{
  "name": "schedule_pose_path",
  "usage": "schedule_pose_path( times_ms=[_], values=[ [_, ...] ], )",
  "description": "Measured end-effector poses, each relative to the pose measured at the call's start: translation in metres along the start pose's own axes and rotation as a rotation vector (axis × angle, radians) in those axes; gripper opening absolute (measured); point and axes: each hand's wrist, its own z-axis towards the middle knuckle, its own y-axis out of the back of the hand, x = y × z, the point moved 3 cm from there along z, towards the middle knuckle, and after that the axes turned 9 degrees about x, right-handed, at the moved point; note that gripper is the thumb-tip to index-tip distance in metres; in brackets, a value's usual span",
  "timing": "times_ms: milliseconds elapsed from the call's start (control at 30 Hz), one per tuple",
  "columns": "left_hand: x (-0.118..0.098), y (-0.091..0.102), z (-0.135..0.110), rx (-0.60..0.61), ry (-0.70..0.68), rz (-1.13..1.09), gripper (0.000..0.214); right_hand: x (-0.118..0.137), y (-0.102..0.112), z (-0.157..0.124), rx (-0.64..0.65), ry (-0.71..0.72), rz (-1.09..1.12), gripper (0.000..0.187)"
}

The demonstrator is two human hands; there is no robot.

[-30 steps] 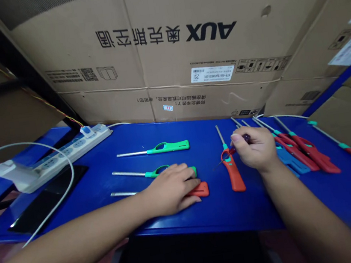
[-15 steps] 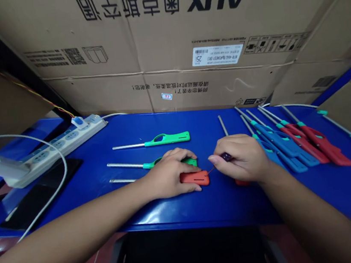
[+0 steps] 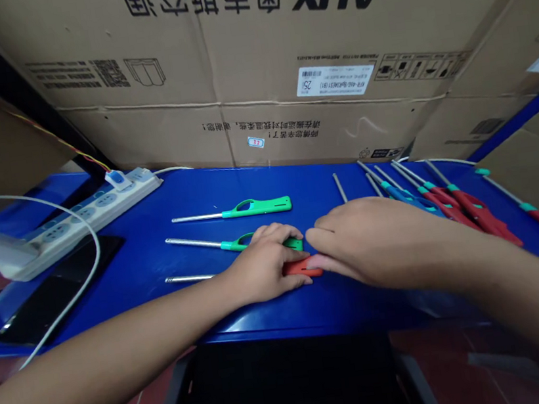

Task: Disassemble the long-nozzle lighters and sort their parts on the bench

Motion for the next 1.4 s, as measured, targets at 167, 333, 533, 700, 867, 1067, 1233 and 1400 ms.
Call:
schedule_pose_path(
  times_ms=[167,333,533,700,867,1067,1233,1400],
  values=[
    [0.000,-0.001,-0.001,-0.010,-0.026,0.013,0.037,-0.008,-0.002,-0.007,0.075,0.076,0.050,0.025],
    [0.000,-0.003,-0.001,-0.014,-0.018,-0.011,0.042,-0.005,-0.001,-0.011,0.038,0.172,0.084,0.031],
    [0.002,-0.003,-0.002,-0.040,-0.001,-0.081,0.056,-0.003,-0.002,-0.006,0.042,0.118,0.004,0.028],
    [0.002,-0.003,-0.001,-0.006,-0.019,-0.058,0.044,-0.005,-0.003,-0.007,0.108,0.095,-0.016,0.044],
    [-0.001,0.000,-0.001,-0.002,0.016,-0.066,0.041,-0.006,0.004,-0.009,0.152,0.111,0.089,0.028],
    [-0.002,-0.001,-0.002,-0.010,0.021,-0.075,0.035,-0.012,-0.002,-0.004,0.225,-0.121,0.013,0.025],
    [-0.001,0.000,-0.002,-0.010,0.017,-0.070,0.034,-0.012,0.000,-0.006,0.115,0.062,0.127,0.023],
    [0.001,-0.001,-0.002,0.000,0.008,-0.064,0.036,-0.017,-0.003,-0.004,0.175,-0.089,0.051,0.026]
  ],
)
